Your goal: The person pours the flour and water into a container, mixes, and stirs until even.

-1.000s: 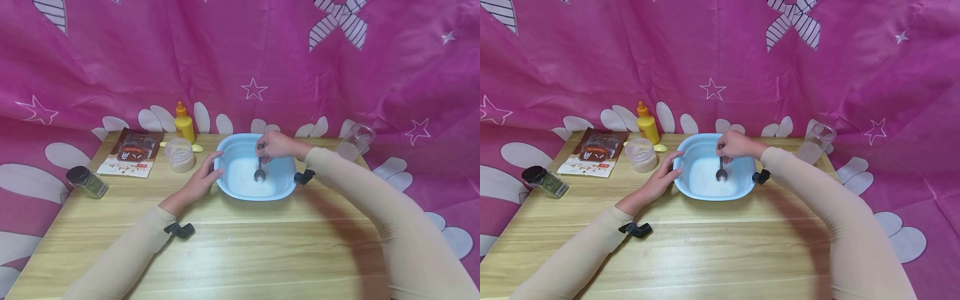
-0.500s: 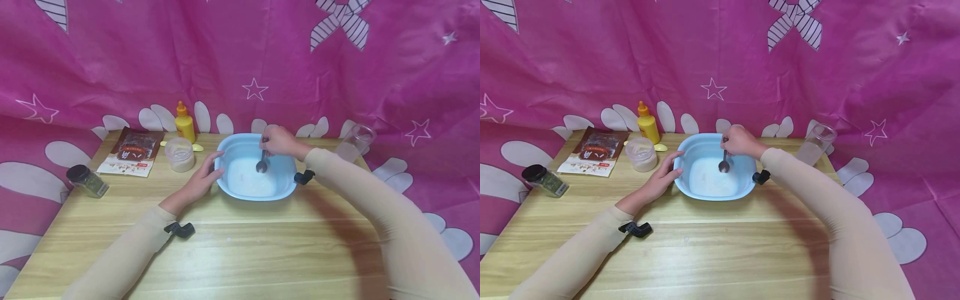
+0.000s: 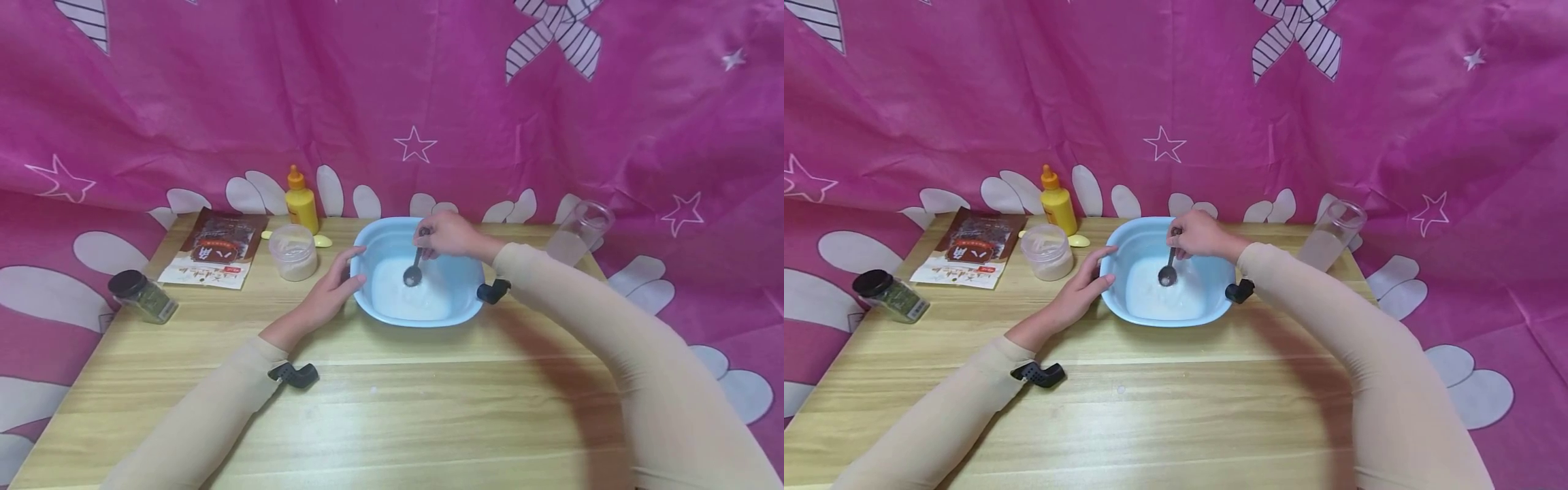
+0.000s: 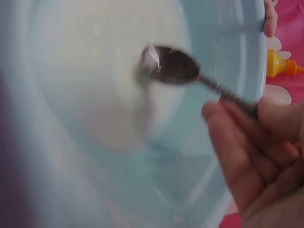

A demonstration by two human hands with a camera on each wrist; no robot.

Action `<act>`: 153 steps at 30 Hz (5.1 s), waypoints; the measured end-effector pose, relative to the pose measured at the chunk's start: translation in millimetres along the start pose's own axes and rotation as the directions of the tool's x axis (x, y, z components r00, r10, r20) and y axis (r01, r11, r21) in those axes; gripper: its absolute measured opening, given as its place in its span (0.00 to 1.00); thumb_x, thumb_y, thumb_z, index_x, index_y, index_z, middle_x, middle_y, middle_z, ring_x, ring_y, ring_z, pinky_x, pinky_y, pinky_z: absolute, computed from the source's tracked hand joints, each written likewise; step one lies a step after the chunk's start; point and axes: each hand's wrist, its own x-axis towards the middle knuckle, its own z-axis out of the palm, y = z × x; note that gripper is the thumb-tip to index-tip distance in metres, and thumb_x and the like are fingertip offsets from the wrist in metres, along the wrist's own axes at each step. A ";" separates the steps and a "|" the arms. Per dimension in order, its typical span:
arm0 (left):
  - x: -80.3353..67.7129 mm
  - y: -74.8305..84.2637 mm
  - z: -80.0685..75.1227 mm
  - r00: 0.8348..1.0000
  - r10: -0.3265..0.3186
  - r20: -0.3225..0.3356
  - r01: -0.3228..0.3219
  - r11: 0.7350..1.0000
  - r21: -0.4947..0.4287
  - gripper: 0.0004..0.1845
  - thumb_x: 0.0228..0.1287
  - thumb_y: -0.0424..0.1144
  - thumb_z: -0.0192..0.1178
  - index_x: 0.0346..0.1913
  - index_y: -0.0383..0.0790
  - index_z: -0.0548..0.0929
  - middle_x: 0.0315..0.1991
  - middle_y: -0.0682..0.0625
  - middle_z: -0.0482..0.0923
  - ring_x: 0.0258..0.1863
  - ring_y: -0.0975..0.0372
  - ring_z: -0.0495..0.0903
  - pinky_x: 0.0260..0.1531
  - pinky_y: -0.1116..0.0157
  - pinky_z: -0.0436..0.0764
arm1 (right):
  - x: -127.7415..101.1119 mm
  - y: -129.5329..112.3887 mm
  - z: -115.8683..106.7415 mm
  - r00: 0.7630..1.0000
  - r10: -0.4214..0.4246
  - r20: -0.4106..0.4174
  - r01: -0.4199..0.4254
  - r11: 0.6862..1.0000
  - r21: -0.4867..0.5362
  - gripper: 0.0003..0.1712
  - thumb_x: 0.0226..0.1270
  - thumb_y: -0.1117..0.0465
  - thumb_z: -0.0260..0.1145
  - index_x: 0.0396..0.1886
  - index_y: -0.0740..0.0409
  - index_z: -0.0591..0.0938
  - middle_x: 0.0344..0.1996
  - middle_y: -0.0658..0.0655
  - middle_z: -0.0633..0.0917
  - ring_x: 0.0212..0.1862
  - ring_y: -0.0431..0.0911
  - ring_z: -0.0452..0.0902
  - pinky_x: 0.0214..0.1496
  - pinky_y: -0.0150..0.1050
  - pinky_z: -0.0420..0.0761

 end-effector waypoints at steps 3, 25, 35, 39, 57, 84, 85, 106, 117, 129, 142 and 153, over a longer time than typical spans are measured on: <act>0.0 -0.9 0.0 1.000 0.000 0.000 0.000 1.000 0.003 0.32 0.89 0.42 0.56 0.88 0.50 0.60 0.87 0.36 0.59 0.83 0.38 0.65 0.77 0.40 0.74 | -0.4 0.6 -4.9 1.000 0.024 -0.009 -0.025 0.993 -0.114 0.11 0.83 0.62 0.68 0.50 0.66 0.90 0.35 0.57 0.92 0.39 0.49 0.93 0.45 0.40 0.93; -0.2 -2.3 -2.4 1.000 0.004 0.005 -0.004 1.000 0.012 0.32 0.89 0.44 0.55 0.87 0.52 0.60 0.89 0.40 0.56 0.84 0.40 0.63 0.81 0.41 0.68 | 6.1 -6.2 -3.7 1.000 0.006 -0.004 -0.007 0.982 -0.188 0.09 0.83 0.63 0.69 0.47 0.65 0.91 0.32 0.56 0.91 0.34 0.47 0.91 0.42 0.40 0.92; 0.7 -1.3 -1.9 1.000 0.003 0.009 -0.003 1.000 0.014 0.32 0.89 0.44 0.55 0.88 0.52 0.59 0.89 0.41 0.54 0.85 0.40 0.62 0.81 0.41 0.68 | 7.2 -7.5 9.5 0.978 -0.039 0.205 0.016 0.994 0.113 0.14 0.82 0.62 0.72 0.54 0.70 0.89 0.38 0.58 0.93 0.44 0.54 0.95 0.49 0.42 0.94; 0.1 -1.5 -1.2 1.000 0.002 0.006 -0.002 1.000 0.013 0.32 0.89 0.44 0.55 0.88 0.52 0.59 0.89 0.40 0.55 0.85 0.40 0.62 0.80 0.41 0.68 | 10.3 -4.8 11.6 0.998 -0.029 0.061 0.021 0.992 0.128 0.12 0.82 0.62 0.72 0.55 0.67 0.89 0.42 0.59 0.92 0.46 0.54 0.94 0.50 0.41 0.94; -1.9 -0.4 -1.9 1.000 -0.008 -0.002 0.008 1.000 0.008 0.32 0.90 0.44 0.55 0.88 0.51 0.59 0.89 0.39 0.55 0.84 0.40 0.63 0.80 0.41 0.69 | 4.6 -11.2 1.7 0.962 0.008 0.274 0.042 0.983 -0.177 0.10 0.82 0.64 0.67 0.49 0.66 0.90 0.32 0.57 0.91 0.35 0.46 0.94 0.45 0.39 0.93; 0.3 -3.2 -2.0 1.000 0.005 0.007 -0.005 1.000 0.014 0.32 0.89 0.45 0.55 0.88 0.53 0.60 0.89 0.40 0.55 0.84 0.39 0.63 0.80 0.40 0.69 | 9.6 -6.4 7.5 0.973 -0.106 -0.205 0.046 0.960 -0.275 0.08 0.83 0.61 0.71 0.51 0.59 0.93 0.40 0.54 0.92 0.45 0.49 0.86 0.47 0.43 0.88; 0.6 -3.5 -2.1 1.000 0.005 0.007 -0.005 1.000 0.014 0.32 0.89 0.45 0.55 0.87 0.53 0.60 0.89 0.40 0.54 0.84 0.39 0.62 0.80 0.40 0.69 | 8.8 -5.9 5.6 0.973 -0.107 -0.205 0.041 0.953 -0.300 0.08 0.83 0.61 0.71 0.49 0.59 0.93 0.40 0.54 0.91 0.44 0.50 0.84 0.47 0.43 0.87; -0.1 -1.6 -3.1 1.000 0.002 0.017 -0.002 1.000 0.020 0.33 0.90 0.46 0.54 0.88 0.52 0.59 0.90 0.41 0.53 0.85 0.39 0.61 0.79 0.40 0.70 | 0.2 -12.1 14.9 0.953 0.039 0.301 -0.064 0.995 0.073 0.12 0.80 0.65 0.69 0.50 0.73 0.89 0.33 0.62 0.92 0.37 0.52 0.95 0.45 0.44 0.95; 0.2 -3.6 -1.8 1.000 0.015 0.017 -0.015 1.000 0.000 0.33 0.89 0.43 0.55 0.88 0.49 0.58 0.88 0.38 0.56 0.84 0.39 0.64 0.77 0.42 0.74 | 8.8 -13.3 27.2 0.995 0.017 0.098 -0.048 0.947 0.317 0.16 0.81 0.64 0.72 0.58 0.73 0.88 0.42 0.62 0.93 0.48 0.58 0.94 0.51 0.42 0.94; 0.8 -4.9 -2.0 1.000 0.009 0.012 -0.009 1.000 0.013 0.32 0.89 0.45 0.54 0.88 0.52 0.59 0.89 0.41 0.54 0.84 0.40 0.63 0.78 0.41 0.72 | 12.7 2.1 15.8 0.973 0.104 -0.205 -0.062 0.977 0.202 0.12 0.83 0.64 0.70 0.53 0.71 0.90 0.40 0.64 0.93 0.43 0.53 0.95 0.49 0.43 0.95; 0.9 -3.8 -1.4 1.000 0.012 0.020 -0.012 1.000 0.000 0.32 0.89 0.43 0.55 0.88 0.50 0.59 0.87 0.36 0.57 0.83 0.39 0.66 0.76 0.40 0.75 | 9.2 -11.6 22.6 0.999 0.042 -0.021 -0.035 0.962 0.271 0.11 0.80 0.61 0.75 0.54 0.62 0.93 0.47 0.59 0.94 0.52 0.56 0.94 0.52 0.41 0.94; -0.7 -1.7 -1.7 1.000 0.010 0.012 -0.010 1.000 0.008 0.32 0.89 0.44 0.54 0.88 0.50 0.59 0.88 0.38 0.56 0.84 0.39 0.63 0.79 0.40 0.71 | -1.3 -10.1 18.8 0.968 -0.019 0.252 -0.043 0.970 0.241 0.10 0.80 0.64 0.74 0.51 0.67 0.92 0.40 0.61 0.95 0.47 0.54 0.95 0.50 0.45 0.95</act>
